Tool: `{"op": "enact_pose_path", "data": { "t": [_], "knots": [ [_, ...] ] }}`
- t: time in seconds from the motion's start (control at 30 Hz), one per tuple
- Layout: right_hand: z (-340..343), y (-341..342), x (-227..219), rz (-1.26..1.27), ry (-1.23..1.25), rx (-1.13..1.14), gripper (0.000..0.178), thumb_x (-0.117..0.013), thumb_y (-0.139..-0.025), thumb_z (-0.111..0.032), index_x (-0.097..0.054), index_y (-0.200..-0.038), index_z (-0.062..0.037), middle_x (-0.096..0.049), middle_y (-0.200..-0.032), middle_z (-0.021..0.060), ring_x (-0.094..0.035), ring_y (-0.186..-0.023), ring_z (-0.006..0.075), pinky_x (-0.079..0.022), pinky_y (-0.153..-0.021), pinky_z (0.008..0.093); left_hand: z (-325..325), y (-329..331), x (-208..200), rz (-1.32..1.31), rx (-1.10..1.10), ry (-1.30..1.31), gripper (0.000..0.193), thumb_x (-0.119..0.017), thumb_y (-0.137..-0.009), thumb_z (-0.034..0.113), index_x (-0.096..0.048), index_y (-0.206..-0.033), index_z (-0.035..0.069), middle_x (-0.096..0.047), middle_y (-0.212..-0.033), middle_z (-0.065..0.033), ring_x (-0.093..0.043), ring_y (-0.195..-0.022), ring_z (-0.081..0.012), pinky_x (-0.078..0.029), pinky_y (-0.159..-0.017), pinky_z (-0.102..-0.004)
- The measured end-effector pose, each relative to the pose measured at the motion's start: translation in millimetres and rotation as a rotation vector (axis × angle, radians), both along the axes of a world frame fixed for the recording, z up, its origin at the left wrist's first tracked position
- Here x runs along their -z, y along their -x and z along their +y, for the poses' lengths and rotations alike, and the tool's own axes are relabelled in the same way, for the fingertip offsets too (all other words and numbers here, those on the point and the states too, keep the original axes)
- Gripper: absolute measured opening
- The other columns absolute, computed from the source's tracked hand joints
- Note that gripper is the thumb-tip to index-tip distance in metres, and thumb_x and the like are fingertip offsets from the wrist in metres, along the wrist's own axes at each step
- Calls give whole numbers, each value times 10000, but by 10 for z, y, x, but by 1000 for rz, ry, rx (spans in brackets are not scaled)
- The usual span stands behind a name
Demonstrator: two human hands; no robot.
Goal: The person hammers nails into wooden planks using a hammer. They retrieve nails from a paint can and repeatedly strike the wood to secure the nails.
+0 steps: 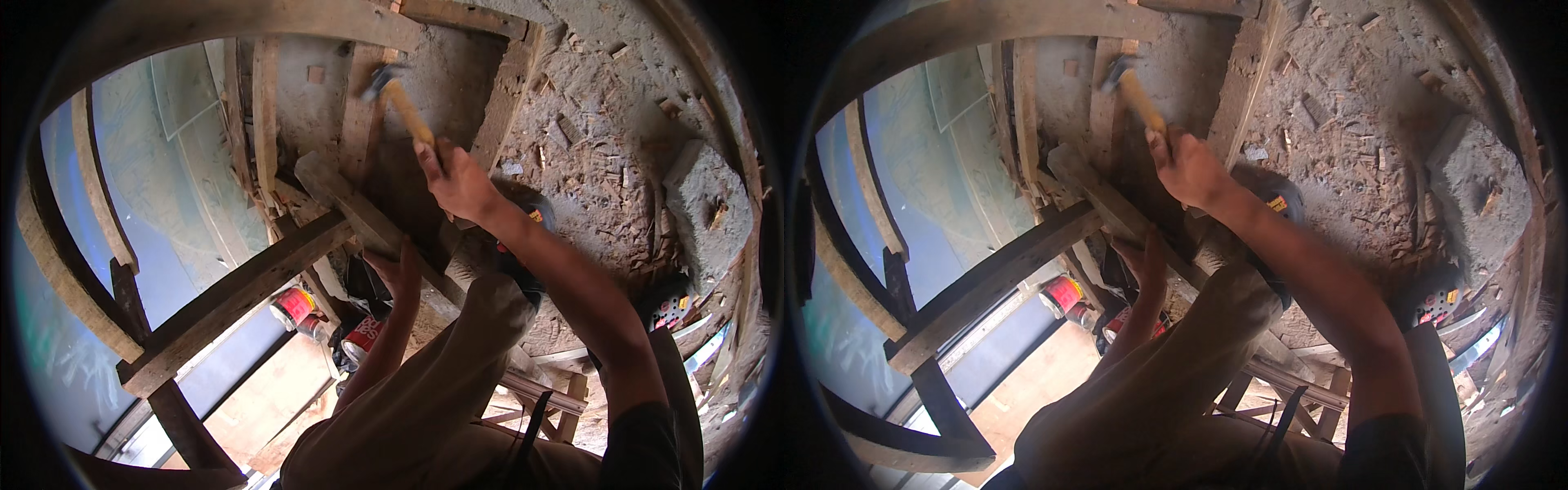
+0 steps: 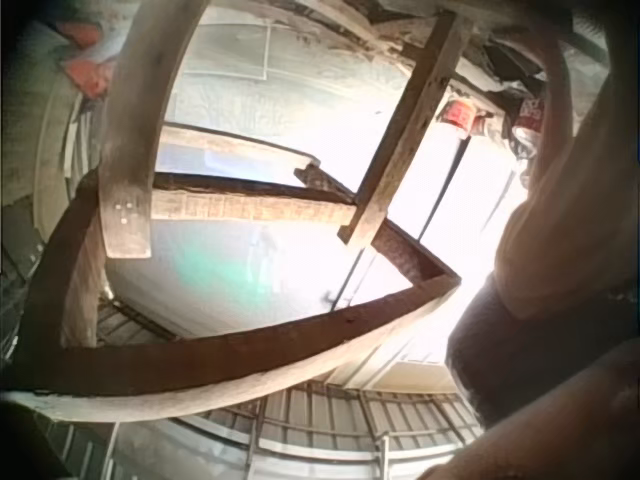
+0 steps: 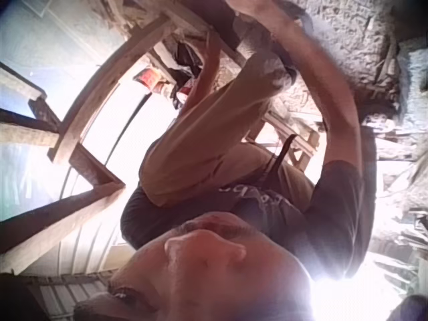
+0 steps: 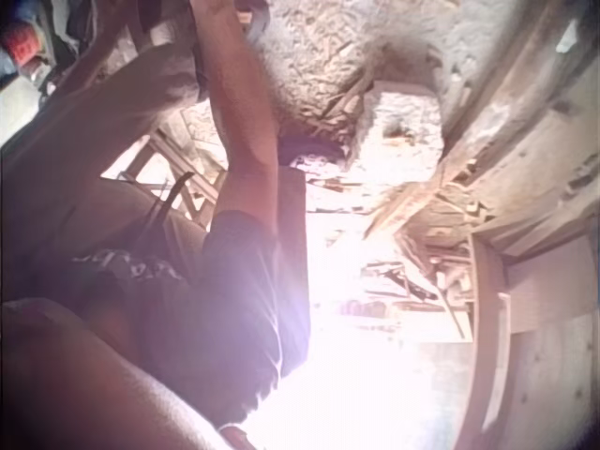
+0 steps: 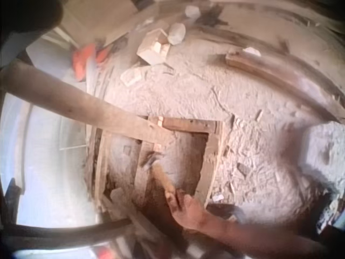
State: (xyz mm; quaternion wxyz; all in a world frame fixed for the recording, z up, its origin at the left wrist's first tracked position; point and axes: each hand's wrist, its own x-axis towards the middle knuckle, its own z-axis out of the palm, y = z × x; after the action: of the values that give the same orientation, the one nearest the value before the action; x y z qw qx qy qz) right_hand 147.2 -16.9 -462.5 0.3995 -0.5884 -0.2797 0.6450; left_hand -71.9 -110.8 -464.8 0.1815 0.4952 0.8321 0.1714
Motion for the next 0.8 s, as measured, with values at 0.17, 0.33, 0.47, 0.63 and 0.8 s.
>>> {"op": "enact_pose_path", "data": {
  "t": [0.17,0.33,0.47,0.63,0.8],
  "knots": [
    [-12,-116,160,-78,-197,-231,497,-442,-1047,-457,-569,-889,-4,-597,-610,176,-658,-538,322,-500,-480,430,-49,112,28,17,-2,18,929,-773,-822,279,-213,-1471,-79,-410,-1361,-290,-447,-1263,-391,-369,-1077,-478],
    [-39,152,499,-478,-269,-51,517,-442,-1033,-511,-590,-905,-32,-595,-598,136,-646,-518,283,-512,-481,398,14,-58,-46,-36,-7,18,925,-769,-822,280,-211,-1468,-76,-409,-1363,-289,-450,-1262,-390,-370,-1074,-478],
    [-55,-166,217,44,-62,-326,507,-448,-1029,-526,-565,-927,-43,-569,-572,86,-596,-440,190,-479,-421,352,8,50,0,-3,-6,13,908,-768,-828,290,-224,-1459,-71,-412,-1357,-292,-455,-1254,-398,-383,-1063,-485],
    [-156,144,526,-207,-412,-85,537,-448,-1021,-546,-602,-996,-31,-635,-631,162,-655,-483,256,-481,-408,385,2,-28,-19,-28,26,10,916,-773,-831,315,-227,-1455,-76,-409,-1358,-296,-451,-1256,-408,-391,-1054,-490],
    [63,-118,124,-20,-59,-184,548,-448,-1022,-541,-599,-1054,-16,-637,-631,199,-669,-497,281,-503,-418,401,-6,23,-46,64,41,37,910,-770,-840,315,-228,-1463,-70,-397,-1374,-287,-450,-1251,-411,-365,-1081,-482]
  ]
}}
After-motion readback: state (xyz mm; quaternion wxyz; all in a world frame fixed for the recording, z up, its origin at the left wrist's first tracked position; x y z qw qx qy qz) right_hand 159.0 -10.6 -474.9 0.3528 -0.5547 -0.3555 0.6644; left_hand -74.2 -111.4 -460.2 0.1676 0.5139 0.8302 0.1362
